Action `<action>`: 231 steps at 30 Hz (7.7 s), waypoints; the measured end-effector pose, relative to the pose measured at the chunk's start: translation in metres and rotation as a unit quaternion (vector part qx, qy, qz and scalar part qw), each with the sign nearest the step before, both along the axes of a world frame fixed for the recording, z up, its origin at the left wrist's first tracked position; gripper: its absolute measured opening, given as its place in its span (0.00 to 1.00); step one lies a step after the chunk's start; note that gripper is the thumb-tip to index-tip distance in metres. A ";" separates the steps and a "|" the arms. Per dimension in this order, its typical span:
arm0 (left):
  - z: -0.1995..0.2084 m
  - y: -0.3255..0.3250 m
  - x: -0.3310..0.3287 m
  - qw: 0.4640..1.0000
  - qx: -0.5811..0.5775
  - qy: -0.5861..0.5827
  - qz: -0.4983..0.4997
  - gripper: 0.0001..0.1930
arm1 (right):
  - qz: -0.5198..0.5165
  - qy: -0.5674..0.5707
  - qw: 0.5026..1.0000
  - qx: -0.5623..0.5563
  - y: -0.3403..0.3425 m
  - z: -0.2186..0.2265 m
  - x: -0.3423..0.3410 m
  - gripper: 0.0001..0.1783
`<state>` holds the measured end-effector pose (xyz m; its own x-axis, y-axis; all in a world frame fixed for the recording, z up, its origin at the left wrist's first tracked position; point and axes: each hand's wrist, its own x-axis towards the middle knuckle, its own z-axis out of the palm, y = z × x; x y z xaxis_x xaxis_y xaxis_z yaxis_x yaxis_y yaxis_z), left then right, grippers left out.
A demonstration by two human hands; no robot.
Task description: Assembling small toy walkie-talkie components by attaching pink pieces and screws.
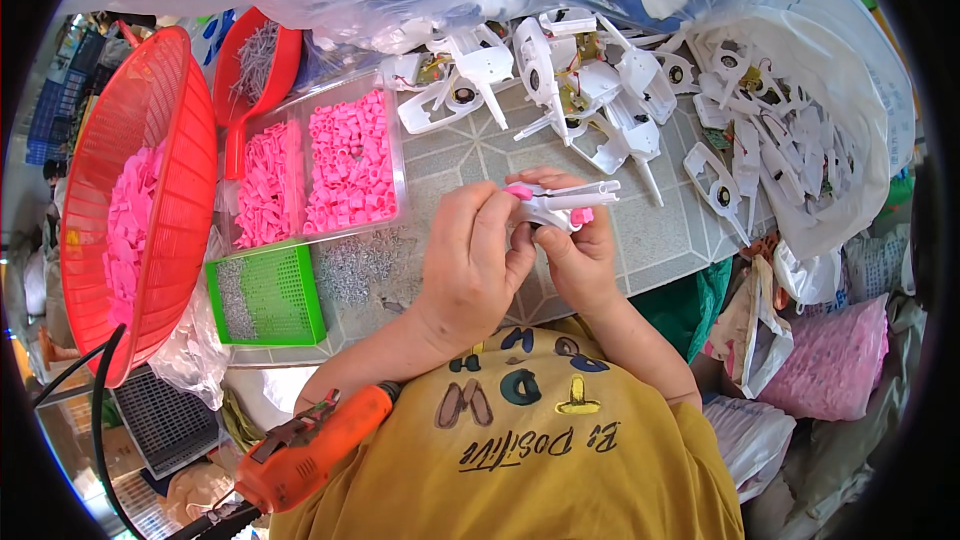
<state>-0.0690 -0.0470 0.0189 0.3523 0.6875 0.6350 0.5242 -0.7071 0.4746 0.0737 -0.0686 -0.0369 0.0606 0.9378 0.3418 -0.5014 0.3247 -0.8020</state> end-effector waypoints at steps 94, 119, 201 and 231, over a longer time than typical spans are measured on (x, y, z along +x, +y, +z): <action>0.009 0.008 -0.024 0.951 -0.243 -0.145 -0.122 0.11 | 0.036 0.116 0.990 -0.073 -0.006 -0.002 0.009 0.25; -0.007 0.002 -0.005 0.979 -0.153 -0.127 -0.033 0.09 | -0.012 0.099 0.981 -0.166 0.004 0.007 -0.002 0.13; -0.015 0.002 -0.009 0.911 -0.336 -0.235 -0.042 0.08 | 0.058 0.136 0.942 -0.301 -0.009 0.019 0.014 0.28; -0.011 -0.009 -0.004 0.956 -0.217 -0.197 -0.025 0.10 | 0.010 0.124 0.969 -0.211 -0.012 0.007 0.009 0.28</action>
<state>-0.0733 -0.0560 0.0084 0.1849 0.9050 0.3832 0.2154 -0.4177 0.8827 0.0831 -0.0801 -0.0303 0.0723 0.9927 -0.0961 -0.6989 -0.0183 -0.7150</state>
